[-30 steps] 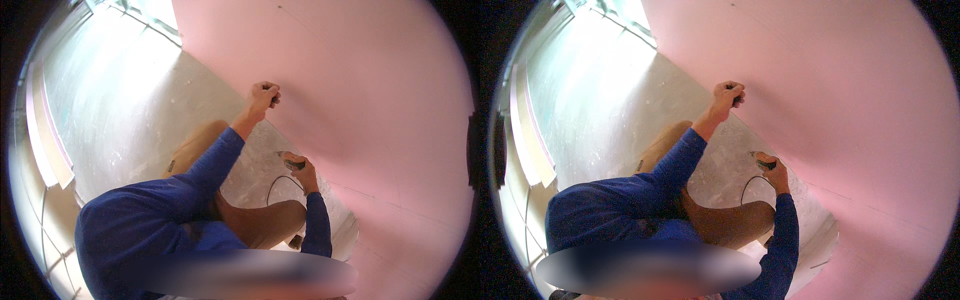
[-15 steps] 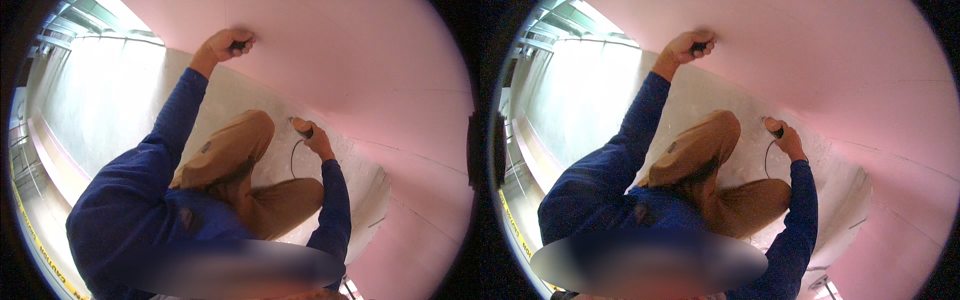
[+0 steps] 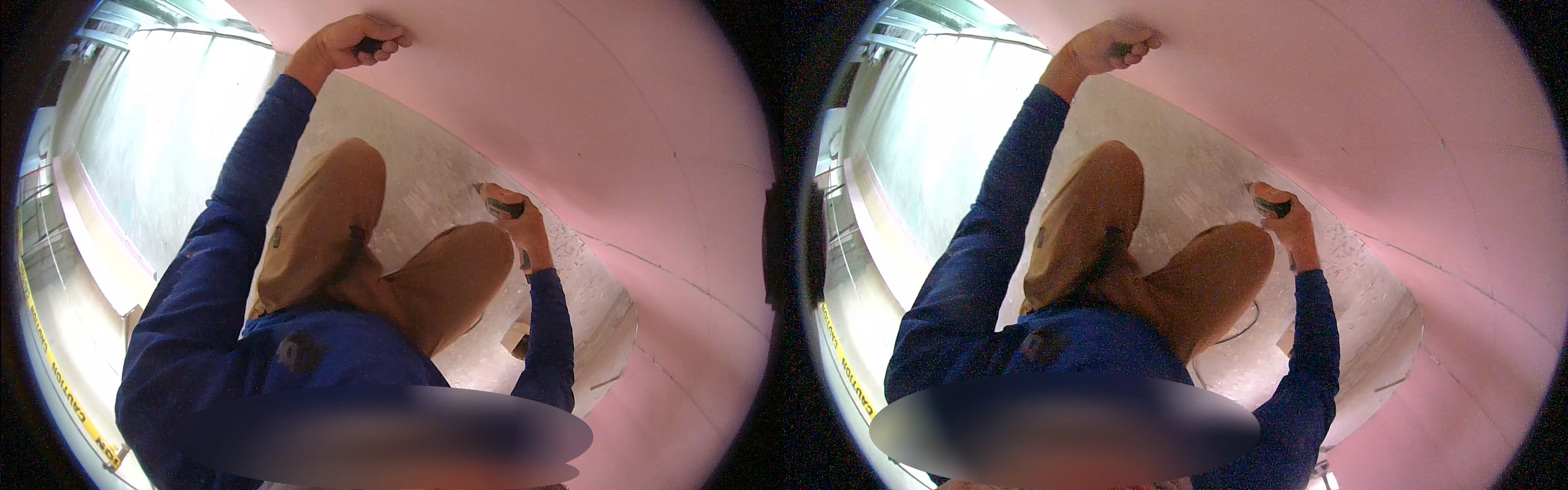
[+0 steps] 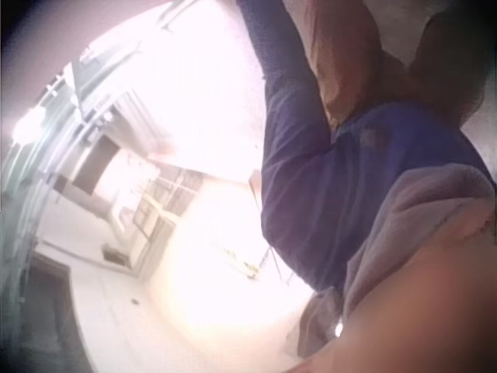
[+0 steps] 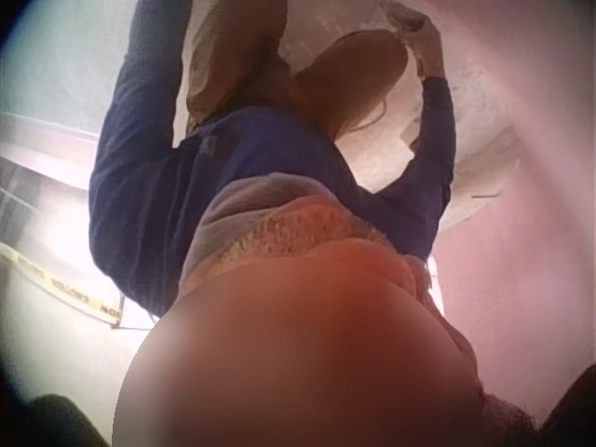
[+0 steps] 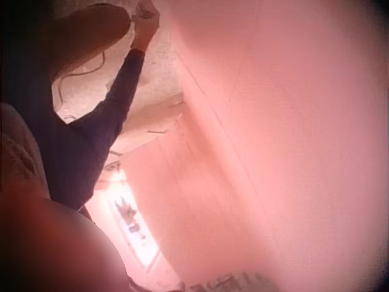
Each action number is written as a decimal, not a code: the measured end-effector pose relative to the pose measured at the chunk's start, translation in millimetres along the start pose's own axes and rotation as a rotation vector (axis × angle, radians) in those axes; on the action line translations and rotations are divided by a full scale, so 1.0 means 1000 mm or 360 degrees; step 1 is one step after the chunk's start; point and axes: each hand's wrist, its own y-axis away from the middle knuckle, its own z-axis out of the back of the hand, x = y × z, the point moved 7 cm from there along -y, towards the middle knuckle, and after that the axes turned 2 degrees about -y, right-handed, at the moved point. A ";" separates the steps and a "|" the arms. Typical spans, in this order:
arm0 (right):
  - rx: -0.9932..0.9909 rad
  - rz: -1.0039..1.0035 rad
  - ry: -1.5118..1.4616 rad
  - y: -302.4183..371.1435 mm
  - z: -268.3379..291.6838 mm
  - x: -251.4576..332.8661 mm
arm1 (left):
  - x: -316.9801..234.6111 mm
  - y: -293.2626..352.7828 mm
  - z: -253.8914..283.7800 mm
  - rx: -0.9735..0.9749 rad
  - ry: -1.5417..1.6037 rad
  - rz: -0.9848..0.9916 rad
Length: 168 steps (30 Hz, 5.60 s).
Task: The person is installing pink ceiling panels by screwing them into place using a corded drill. They repeatedly position screws and drive them into the ceiling while sitting on the floor.
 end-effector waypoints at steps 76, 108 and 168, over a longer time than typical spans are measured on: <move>-0.1725 0.0260 -0.1067 0.195 -0.084 0.353 | -0.099 0.083 0.063 0.0187 0.0083 0.0120; -0.1558 0.0278 -0.1421 0.208 -0.159 0.354 | -0.001 0.093 -0.003 0.0411 0.0731 0.0324; -0.2100 0.0496 -0.1235 0.232 -0.108 0.357 | -0.143 -0.013 -0.226 0.0655 0.0648 0.0076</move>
